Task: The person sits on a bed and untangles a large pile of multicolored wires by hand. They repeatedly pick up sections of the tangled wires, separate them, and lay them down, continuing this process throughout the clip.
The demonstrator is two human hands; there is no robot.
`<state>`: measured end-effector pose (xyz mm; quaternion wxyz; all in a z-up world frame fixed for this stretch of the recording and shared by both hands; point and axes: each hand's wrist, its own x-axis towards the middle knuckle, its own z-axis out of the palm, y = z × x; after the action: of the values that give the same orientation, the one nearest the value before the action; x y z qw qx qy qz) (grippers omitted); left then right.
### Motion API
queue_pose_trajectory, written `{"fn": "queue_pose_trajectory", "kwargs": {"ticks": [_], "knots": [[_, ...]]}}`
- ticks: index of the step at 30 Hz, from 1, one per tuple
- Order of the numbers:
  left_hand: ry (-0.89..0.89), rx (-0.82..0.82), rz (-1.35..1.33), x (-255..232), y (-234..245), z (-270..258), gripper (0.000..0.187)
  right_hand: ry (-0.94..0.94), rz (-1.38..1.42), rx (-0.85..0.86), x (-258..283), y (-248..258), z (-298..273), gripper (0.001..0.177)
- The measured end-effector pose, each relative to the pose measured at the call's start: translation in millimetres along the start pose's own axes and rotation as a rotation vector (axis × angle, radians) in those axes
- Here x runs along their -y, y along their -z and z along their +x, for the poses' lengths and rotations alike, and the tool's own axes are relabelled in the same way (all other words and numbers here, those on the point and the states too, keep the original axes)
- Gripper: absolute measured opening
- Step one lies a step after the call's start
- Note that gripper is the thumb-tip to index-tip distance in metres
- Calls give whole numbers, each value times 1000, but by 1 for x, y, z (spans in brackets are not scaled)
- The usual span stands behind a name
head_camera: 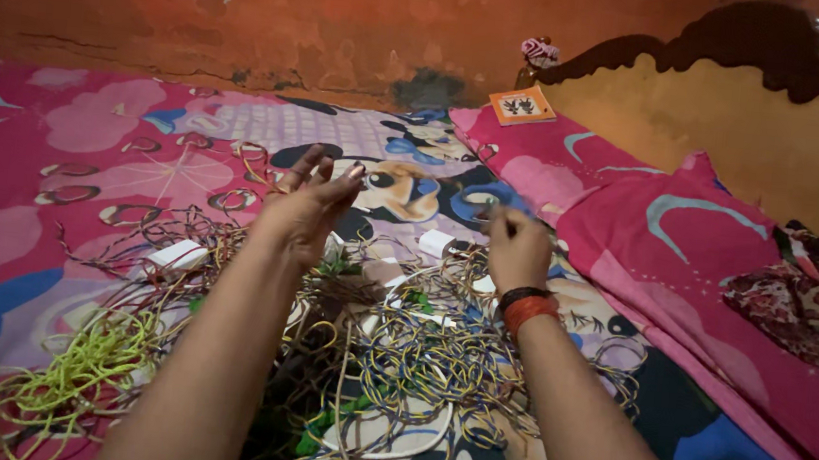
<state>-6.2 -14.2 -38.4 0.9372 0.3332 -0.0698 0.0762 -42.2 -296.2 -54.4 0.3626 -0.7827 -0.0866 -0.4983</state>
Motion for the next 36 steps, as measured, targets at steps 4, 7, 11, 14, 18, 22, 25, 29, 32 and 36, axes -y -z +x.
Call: {"fn": "queue_pose_trajectory", "kwargs": {"ticks": [4,7,11,14,18,22,25,29,32,36], "knots": [[-67,-10,63,11,0,-4,71,238,-257,-168,34,7,-9,32],[-39,-46,67,34,-2,-3,73,378,-94,-8,71,12,-5,22],[56,-4,21,53,-8,-5,74,490,99,188,111,4,-14,33],[78,60,30,52,-15,-11,75,454,103,161,115,1,-15,34],[186,184,-32,45,-32,-26,72,319,148,136,106,12,-6,21],[199,122,1,40,-46,-39,63,251,164,123,103,21,3,15],[220,100,85,46,-52,-47,51,342,89,98,93,32,10,17],[304,161,108,52,-56,-47,37,405,-25,45,83,39,16,15],[363,184,203,49,-54,-43,33,442,-124,-20,76,41,17,12],[361,324,164,46,-37,-35,24,412,-155,-24,67,37,14,11]]}}
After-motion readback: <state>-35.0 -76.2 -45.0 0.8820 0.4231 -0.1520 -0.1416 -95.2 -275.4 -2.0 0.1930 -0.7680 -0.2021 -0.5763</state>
